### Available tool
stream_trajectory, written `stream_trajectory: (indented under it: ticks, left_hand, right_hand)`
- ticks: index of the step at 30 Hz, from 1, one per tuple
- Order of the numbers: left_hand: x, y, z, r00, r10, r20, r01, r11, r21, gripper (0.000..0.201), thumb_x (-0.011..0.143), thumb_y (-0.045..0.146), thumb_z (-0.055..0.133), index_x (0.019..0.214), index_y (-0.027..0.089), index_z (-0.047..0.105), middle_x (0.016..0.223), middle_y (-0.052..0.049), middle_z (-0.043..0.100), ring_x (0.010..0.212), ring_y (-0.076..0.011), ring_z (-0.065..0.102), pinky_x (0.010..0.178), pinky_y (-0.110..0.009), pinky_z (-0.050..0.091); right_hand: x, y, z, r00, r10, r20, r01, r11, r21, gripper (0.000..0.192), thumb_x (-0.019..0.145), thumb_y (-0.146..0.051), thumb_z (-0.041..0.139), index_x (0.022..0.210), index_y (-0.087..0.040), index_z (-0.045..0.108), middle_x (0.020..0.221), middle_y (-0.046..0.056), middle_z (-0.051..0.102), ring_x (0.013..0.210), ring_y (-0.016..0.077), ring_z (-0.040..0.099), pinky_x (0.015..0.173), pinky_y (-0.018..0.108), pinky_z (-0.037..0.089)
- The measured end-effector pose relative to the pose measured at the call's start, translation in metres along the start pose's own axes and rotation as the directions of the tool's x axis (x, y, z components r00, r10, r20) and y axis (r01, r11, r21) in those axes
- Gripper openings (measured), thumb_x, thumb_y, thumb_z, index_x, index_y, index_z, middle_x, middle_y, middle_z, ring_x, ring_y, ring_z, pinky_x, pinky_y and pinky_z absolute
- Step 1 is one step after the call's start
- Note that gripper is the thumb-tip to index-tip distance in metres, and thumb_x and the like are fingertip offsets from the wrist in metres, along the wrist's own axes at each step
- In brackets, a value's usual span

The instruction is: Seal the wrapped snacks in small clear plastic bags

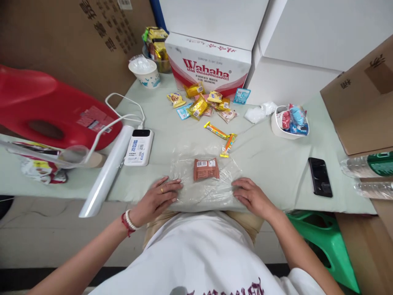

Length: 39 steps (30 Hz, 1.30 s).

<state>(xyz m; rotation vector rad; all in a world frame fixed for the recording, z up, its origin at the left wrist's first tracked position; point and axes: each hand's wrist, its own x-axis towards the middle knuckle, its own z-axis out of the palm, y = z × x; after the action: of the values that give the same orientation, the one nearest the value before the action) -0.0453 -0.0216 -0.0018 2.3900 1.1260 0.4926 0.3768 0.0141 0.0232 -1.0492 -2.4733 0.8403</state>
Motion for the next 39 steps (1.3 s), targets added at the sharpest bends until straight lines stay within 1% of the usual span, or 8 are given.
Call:
stream_trajectory:
  ticks: [5,9,13,20,26,31,35,39]
  left_hand:
    - [0.003,-0.005,-0.005,0.997,0.062,0.052,-0.062,0.998,0.007,0.039,0.096,0.042,0.066,0.131,0.024,0.064,0.148,-0.013,0.063,0.144,-0.0284,0.054,0.129,-0.055,0.025]
    - [-0.010,0.000,0.003,0.996,0.089,0.005,-0.089,0.993,0.075,0.022,0.096,0.018,0.061,0.114,0.026,0.070,0.146,-0.010,0.065,0.148,-0.0267,0.051,0.130,-0.056,0.022]
    - [-0.029,0.005,0.008,0.996,0.037,-0.078,-0.038,0.999,-0.010,0.021,0.098,0.012,0.056,0.105,0.025,0.070,0.137,-0.007,0.071,0.142,-0.0218,0.057,0.129,-0.048,0.028]
    - [-0.036,0.017,-0.016,0.973,-0.155,-0.174,0.120,0.974,-0.194,0.018,0.101,0.022,0.052,0.100,0.024,0.069,0.102,-0.003,0.080,0.123,-0.0205,0.070,0.127,-0.050,0.034]
    - [0.027,-0.002,-0.036,0.870,-0.390,-0.301,0.348,0.919,-0.184,0.034,0.102,0.040,0.047,0.079,0.022,0.065,0.093,-0.008,0.077,0.104,-0.0242,0.071,0.102,-0.043,0.053]
    - [0.076,-0.021,-0.025,0.769,-0.561,-0.307,0.609,0.789,0.084,0.030,0.094,0.042,0.056,0.074,0.021,0.065,0.086,-0.013,0.069,0.093,-0.0319,0.064,0.087,-0.046,0.051]
    - [0.078,-0.025,-0.015,0.707,-0.533,-0.465,0.624,0.780,0.055,0.026,0.093,0.036,0.056,0.103,0.017,0.071,0.108,-0.017,0.066,0.106,-0.0341,0.060,0.096,-0.049,0.049]
    - [0.060,-0.007,-0.024,0.592,-0.408,-0.695,0.605,0.795,0.048,0.030,0.097,0.028,0.051,0.114,0.014,0.071,0.113,-0.018,0.062,0.111,-0.0330,0.056,0.101,-0.051,0.045]
  right_hand:
    - [0.021,0.000,-0.031,0.993,0.039,0.110,-0.042,0.999,0.032,0.026,0.107,-0.034,0.051,0.119,-0.025,0.071,0.134,0.012,0.067,0.121,0.0229,0.065,0.102,0.040,0.057]
    - [0.016,0.000,-0.027,0.980,0.018,0.199,0.000,0.995,-0.095,0.059,0.091,-0.047,0.076,0.143,-0.025,0.059,0.153,0.017,0.053,0.135,0.0323,0.056,0.109,0.051,0.053]
    - [-0.010,-0.008,0.008,0.999,-0.031,0.032,0.037,0.982,-0.187,0.021,0.100,-0.024,0.063,0.119,-0.023,0.071,0.138,0.015,0.064,0.120,0.0283,0.062,0.098,0.048,0.055]
    - [-0.021,-0.049,0.021,0.999,-0.009,-0.048,0.010,1.000,0.016,0.015,0.104,-0.021,0.056,0.107,-0.024,0.069,0.122,0.010,0.070,0.106,0.0219,0.065,0.091,0.039,0.056]
    - [0.033,-0.024,-0.024,0.961,0.277,0.002,-0.271,0.939,0.211,0.025,0.104,-0.040,0.054,0.100,-0.021,0.069,0.086,0.003,0.072,0.078,0.0163,0.066,0.074,0.028,0.052]
    - [0.090,0.010,-0.048,0.893,0.450,0.019,-0.447,0.891,-0.084,0.026,0.097,-0.037,0.052,0.096,-0.019,0.071,0.081,0.004,0.072,0.071,0.0185,0.061,0.068,0.029,0.046]
    - [0.137,0.001,-0.059,0.933,0.308,-0.184,-0.355,0.870,-0.342,0.031,0.101,-0.035,0.048,0.110,-0.019,0.072,0.103,0.011,0.074,0.093,0.0257,0.064,0.084,0.035,0.047]
    - [0.187,-0.017,-0.048,0.976,0.213,-0.041,-0.214,0.919,-0.331,0.045,0.102,-0.043,0.055,0.137,-0.016,0.062,0.120,0.014,0.073,0.113,0.0293,0.061,0.095,0.037,0.046]
